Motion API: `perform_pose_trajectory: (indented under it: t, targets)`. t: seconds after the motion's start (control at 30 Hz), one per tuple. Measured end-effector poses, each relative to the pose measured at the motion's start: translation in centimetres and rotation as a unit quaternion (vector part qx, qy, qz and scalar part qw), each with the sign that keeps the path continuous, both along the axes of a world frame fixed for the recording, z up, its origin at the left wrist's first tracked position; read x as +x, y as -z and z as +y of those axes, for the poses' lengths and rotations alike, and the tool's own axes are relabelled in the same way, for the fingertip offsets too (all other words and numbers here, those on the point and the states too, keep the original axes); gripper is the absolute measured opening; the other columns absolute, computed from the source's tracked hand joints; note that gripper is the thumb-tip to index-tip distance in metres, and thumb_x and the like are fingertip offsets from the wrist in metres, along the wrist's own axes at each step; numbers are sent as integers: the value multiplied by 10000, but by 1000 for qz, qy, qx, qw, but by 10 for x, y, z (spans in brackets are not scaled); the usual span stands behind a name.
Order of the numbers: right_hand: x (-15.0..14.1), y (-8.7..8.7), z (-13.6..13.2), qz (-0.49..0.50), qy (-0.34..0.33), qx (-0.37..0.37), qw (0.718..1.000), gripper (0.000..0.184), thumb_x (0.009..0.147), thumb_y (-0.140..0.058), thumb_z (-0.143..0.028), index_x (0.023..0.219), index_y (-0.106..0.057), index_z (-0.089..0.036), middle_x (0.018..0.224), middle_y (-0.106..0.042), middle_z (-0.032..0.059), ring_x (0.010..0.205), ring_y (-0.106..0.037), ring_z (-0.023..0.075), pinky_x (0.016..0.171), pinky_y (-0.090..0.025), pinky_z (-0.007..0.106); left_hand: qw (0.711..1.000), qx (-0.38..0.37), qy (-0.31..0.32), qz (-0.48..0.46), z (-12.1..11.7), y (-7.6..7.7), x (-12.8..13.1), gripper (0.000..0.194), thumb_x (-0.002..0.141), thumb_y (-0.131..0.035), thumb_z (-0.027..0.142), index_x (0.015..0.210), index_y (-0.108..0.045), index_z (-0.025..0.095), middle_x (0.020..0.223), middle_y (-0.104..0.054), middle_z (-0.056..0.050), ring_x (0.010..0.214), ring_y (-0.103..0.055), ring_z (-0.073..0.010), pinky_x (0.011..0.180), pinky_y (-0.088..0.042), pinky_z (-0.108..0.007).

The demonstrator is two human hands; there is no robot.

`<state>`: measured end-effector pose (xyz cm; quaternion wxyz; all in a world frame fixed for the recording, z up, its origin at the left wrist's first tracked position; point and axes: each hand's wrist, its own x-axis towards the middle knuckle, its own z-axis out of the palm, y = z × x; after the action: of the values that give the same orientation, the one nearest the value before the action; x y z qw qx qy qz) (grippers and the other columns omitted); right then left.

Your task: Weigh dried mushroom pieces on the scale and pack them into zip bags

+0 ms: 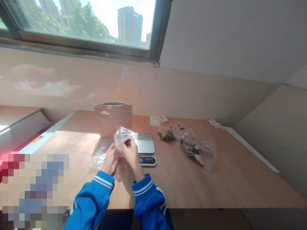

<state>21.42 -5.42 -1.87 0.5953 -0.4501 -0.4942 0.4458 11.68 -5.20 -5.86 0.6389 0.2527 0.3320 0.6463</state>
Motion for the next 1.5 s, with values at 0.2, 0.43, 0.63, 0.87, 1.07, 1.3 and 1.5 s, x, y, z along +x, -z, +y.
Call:
perform_pose_trajectory:
  t: [0.2, 0.43, 0.63, 0.87, 1.07, 1.3, 1.5]
  targets:
    - [4, 4, 2, -34, 28, -21, 999, 291, 761, -633, -424, 854, -610, -149, 740, -647, 37, 678, -588, 171, 609, -460, 274, 1000, -5, -7, 9, 1, 3, 2, 343, 657, -783, 319, 745, -493, 158, 742, -603, 26, 654, -596, -76, 663, -491, -199]
    - [9, -3, 9, -147, 23, 30, 988, 206, 759, -595, -349, 857, -619, -170, 957, -623, 69, 857, -593, 196, 776, -483, 326, 999, 14, -13, 42, -2, 1, -1, 333, 644, -788, 305, 722, -503, 153, 727, -608, 26, 705, -607, -97, 714, -490, -222]
    - [23, -3, 14, -185, -76, -1, 980, 256, 790, -584, -361, 966, -619, -179, 936, -663, 59, 859, -620, 194, 735, -493, 309, 997, 16, -27, 77, -3, 5, -2, 343, 587, -817, 272, 658, -507, 145, 672, -617, 32, 626, -586, -98, 648, -470, -220]
    - [25, -6, 15, -205, -120, 22, 971, 250, 803, -567, -375, 951, -627, -183, 880, -676, 27, 783, -619, 177, 682, -479, 282, 997, -4, -35, 69, -2, 3, -3, 278, 610, -809, 259, 683, -575, 127, 651, -625, 14, 638, -600, -112, 673, -488, -242]
    - [12, -13, 16, -164, -15, 29, 986, 163, 774, -557, -328, 820, -607, -180, 730, -652, 7, 651, -589, 157, 587, -448, 250, 998, -29, -57, -12, 1, 4, -4, 267, 709, -752, 249, 899, -586, 160, 862, -670, -18, 769, -648, -108, 751, -506, -227]
    - [16, -11, 25, -41, 29, 30, 998, 267, 761, -587, -400, 895, -591, -169, 826, -666, 50, 767, -642, 187, 673, -532, 311, 994, -57, -46, -82, 4, 0, 1, 194, 749, -701, 166, 913, -598, 157, 894, -700, -45, 810, -671, -129, 782, -519, -238]
    - [21, -42, 30, 57, 10, 54, 997, 382, 743, -640, -496, 946, -565, -182, 867, -659, 70, 810, -656, 205, 647, -584, 342, 983, -93, -39, -151, 2, -11, -4, 113, 822, -543, 188, 845, -642, 138, 807, -703, -49, 763, -667, -126, 746, -533, -220]
